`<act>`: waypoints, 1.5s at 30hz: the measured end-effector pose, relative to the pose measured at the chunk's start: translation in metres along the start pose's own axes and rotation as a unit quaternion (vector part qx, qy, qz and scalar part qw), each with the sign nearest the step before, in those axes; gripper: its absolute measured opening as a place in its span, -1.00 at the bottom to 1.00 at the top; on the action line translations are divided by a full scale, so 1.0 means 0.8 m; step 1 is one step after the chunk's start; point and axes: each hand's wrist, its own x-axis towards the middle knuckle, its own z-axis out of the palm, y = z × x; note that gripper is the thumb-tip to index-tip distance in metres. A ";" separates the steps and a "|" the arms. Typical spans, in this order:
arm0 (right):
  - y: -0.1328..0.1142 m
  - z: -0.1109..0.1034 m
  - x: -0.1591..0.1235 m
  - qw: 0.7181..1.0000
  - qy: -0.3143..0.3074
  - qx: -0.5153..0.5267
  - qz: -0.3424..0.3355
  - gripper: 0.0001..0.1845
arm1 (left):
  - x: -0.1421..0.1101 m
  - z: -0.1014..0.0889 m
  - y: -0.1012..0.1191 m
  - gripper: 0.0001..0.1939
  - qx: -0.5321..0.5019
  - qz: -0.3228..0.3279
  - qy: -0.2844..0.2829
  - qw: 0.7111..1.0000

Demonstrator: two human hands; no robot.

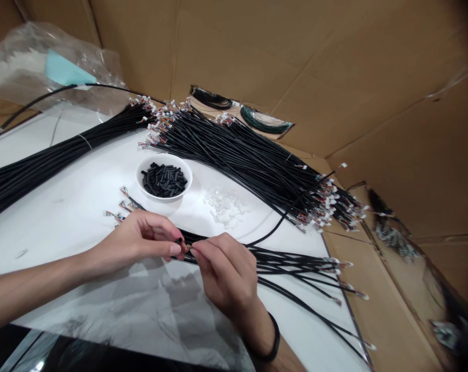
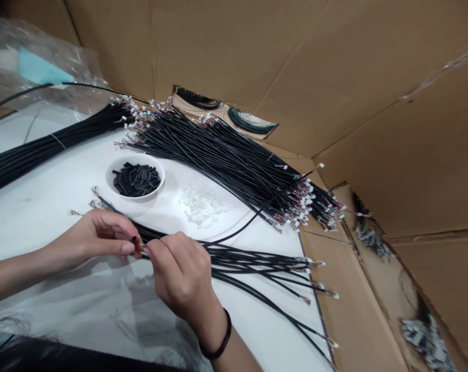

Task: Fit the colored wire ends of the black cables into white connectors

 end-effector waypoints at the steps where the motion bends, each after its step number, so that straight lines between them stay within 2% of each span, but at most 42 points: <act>1: 0.000 -0.001 0.000 1.000 0.000 0.003 0.004 -0.87 | 0.000 0.000 0.000 -0.94 0.006 -0.002 0.002 1.000; 12: 0.000 -0.001 -0.002 1.000 0.004 0.006 0.006 -0.85 | 0.001 0.002 -0.009 -0.90 0.028 0.006 0.014 0.999; 23: -0.002 0.003 0.000 1.000 -0.003 0.004 -0.005 -0.88 | 0.001 0.005 0.002 -0.92 0.065 -0.008 0.013 0.998; 35: -0.002 0.001 -0.003 1.000 -0.006 0.023 -0.009 -0.82 | 0.000 0.007 -0.002 -0.91 0.040 0.017 0.028 0.999; 40: -0.002 0.001 -0.001 0.999 -0.013 0.036 -0.007 -0.84 | 0.000 0.006 -0.004 -0.92 0.072 0.038 0.039 0.996; 45: -0.001 0.001 -0.003 0.997 -0.023 0.069 0.021 -0.79 | -0.002 0.003 0.000 -0.94 0.168 0.068 0.041 0.983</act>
